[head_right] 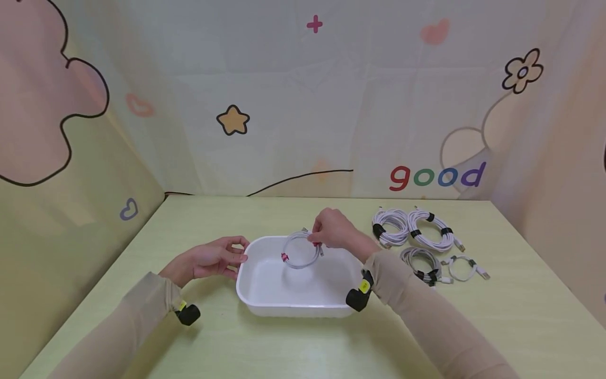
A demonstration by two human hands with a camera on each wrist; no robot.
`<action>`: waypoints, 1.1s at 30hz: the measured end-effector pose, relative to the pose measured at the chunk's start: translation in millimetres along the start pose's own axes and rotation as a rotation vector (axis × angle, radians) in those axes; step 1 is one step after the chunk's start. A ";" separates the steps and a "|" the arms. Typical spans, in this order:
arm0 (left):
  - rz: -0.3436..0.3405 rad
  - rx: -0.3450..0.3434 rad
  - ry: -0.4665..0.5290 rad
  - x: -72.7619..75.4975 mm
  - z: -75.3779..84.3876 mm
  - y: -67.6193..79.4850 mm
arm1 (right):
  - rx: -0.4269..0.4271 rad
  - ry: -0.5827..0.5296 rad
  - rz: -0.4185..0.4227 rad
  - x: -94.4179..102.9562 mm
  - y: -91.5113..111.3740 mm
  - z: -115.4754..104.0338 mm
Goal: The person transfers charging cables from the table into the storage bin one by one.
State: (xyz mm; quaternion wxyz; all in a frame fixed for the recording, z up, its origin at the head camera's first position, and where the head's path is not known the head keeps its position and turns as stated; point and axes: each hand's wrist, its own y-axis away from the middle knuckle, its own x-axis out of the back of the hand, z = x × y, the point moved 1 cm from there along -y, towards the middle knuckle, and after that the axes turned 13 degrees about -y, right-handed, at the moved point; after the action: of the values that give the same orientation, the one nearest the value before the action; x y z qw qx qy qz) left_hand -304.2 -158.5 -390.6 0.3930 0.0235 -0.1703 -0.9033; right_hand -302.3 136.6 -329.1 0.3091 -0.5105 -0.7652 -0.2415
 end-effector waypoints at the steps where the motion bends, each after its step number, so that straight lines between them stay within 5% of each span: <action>1: 0.000 0.002 0.000 -0.2 0.2 0.0 | -0.004 0.000 -0.003 -2.7 -1.1 -1.6; 12: 0.012 0.007 -0.005 0.1 -1.7 -1.3 | -0.034 -0.024 -0.029 -23.3 -11.8 -15.9; 20: 0.017 -0.016 -0.019 0.0 -4.5 -4.1 | -0.014 -0.002 -0.177 -21.6 -6.2 -15.8; 33: 0.047 -0.014 -0.052 -3.6 2.1 -8.9 | 0.012 0.046 0.184 54.6 37.1 44.3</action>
State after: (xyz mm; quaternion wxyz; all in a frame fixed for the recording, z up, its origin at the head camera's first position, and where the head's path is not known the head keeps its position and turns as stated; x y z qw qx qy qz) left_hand -308.4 -149.6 -391.9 0.4099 -0.0067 -0.1746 -0.8952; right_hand -293.5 214.9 -318.5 0.3507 -0.5711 -0.7091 -0.2192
